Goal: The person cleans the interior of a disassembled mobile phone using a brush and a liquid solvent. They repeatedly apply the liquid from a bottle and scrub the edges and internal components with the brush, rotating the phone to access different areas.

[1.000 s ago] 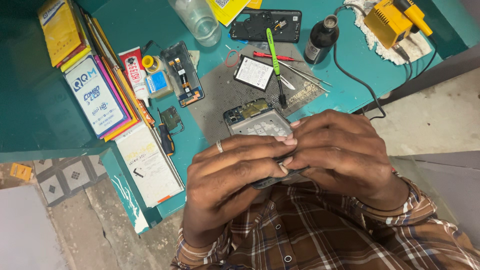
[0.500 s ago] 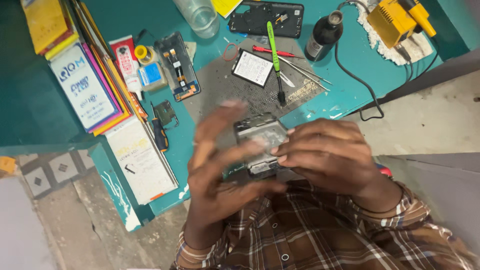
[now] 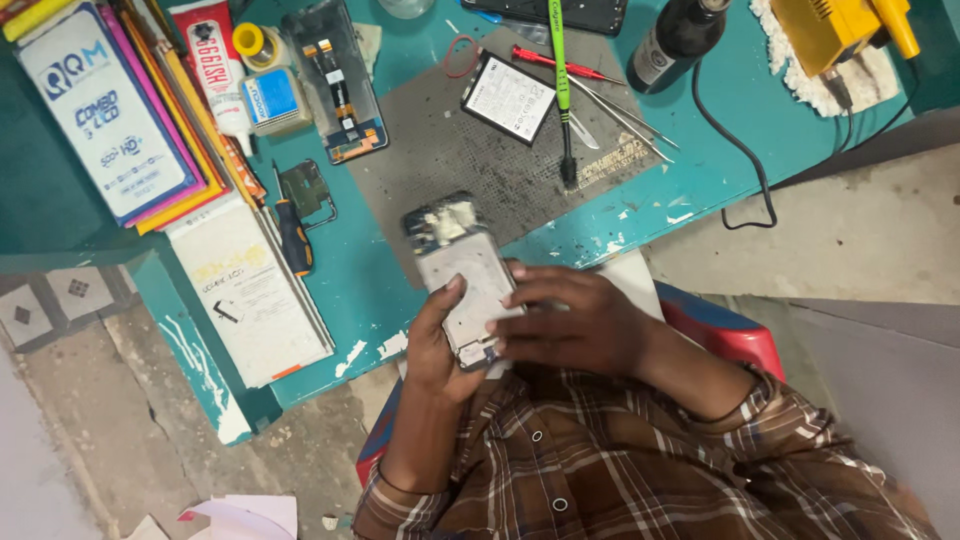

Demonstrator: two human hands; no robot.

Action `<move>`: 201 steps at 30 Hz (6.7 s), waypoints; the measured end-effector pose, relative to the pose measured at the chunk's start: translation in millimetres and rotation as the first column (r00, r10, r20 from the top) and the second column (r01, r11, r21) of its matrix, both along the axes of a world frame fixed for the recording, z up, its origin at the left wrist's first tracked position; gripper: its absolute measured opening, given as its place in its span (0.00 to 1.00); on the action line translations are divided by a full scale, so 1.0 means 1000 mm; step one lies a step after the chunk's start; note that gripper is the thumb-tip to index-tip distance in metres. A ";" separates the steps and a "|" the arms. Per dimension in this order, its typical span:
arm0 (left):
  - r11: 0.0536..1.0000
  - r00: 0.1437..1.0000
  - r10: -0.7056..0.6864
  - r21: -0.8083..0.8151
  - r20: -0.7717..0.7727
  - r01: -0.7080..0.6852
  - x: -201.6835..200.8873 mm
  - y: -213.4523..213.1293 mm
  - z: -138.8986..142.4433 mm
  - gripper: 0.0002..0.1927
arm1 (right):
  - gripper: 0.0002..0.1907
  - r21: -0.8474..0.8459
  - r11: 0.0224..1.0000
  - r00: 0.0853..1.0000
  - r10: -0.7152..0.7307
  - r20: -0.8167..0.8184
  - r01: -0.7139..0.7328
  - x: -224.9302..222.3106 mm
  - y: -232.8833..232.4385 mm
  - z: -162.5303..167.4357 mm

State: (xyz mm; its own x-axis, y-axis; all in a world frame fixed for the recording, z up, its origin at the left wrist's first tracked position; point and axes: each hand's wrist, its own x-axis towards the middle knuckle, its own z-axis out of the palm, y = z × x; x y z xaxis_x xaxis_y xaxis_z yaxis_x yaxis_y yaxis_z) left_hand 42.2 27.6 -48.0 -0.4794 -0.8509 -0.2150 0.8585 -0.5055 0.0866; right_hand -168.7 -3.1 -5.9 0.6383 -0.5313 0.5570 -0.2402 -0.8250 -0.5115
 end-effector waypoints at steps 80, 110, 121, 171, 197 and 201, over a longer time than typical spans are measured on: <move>0.997 0.987 0.077 -0.031 0.138 -0.074 -0.062 -0.016 0.135 0.41 | 0.08 -0.010 0.988 0.927 -0.142 0.347 0.154 -0.033 0.005 0.119; 0.999 0.993 0.018 0.036 0.113 -0.023 -0.064 -0.015 0.137 0.44 | 0.06 0.079 0.989 0.622 0.018 0.783 -0.128 -0.028 -0.022 0.068; 0.999 0.990 -0.005 0.051 0.139 -0.002 -0.062 -0.015 0.137 0.45 | 0.12 -0.015 0.990 0.915 -0.124 0.383 0.141 -0.033 -0.001 0.121; 0.999 0.983 -0.036 0.036 0.182 0.030 -0.063 -0.014 0.137 0.45 | 0.09 0.012 1.000 0.905 0.017 0.424 -0.025 -0.038 -0.014 0.119; 0.995 0.978 -0.029 0.098 0.205 0.009 -0.070 -0.013 0.135 0.44 | 0.10 0.354 0.898 0.598 -0.137 0.789 -0.262 -0.033 -0.013 0.085; 0.998 0.986 0.006 0.065 0.166 -0.017 -0.069 -0.015 0.135 0.44 | 0.07 0.041 0.987 0.745 0.088 0.662 -0.153 -0.036 -0.021 0.093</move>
State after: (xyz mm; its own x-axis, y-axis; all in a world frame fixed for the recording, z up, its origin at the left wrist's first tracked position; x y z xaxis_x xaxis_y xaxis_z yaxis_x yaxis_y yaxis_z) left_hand -26.8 12.3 87.4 -0.4223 -0.8377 -0.3464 0.8409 -0.5047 0.1952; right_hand -204.6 -24.2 87.0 0.1945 -0.5419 0.8176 0.2796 -0.7683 -0.5758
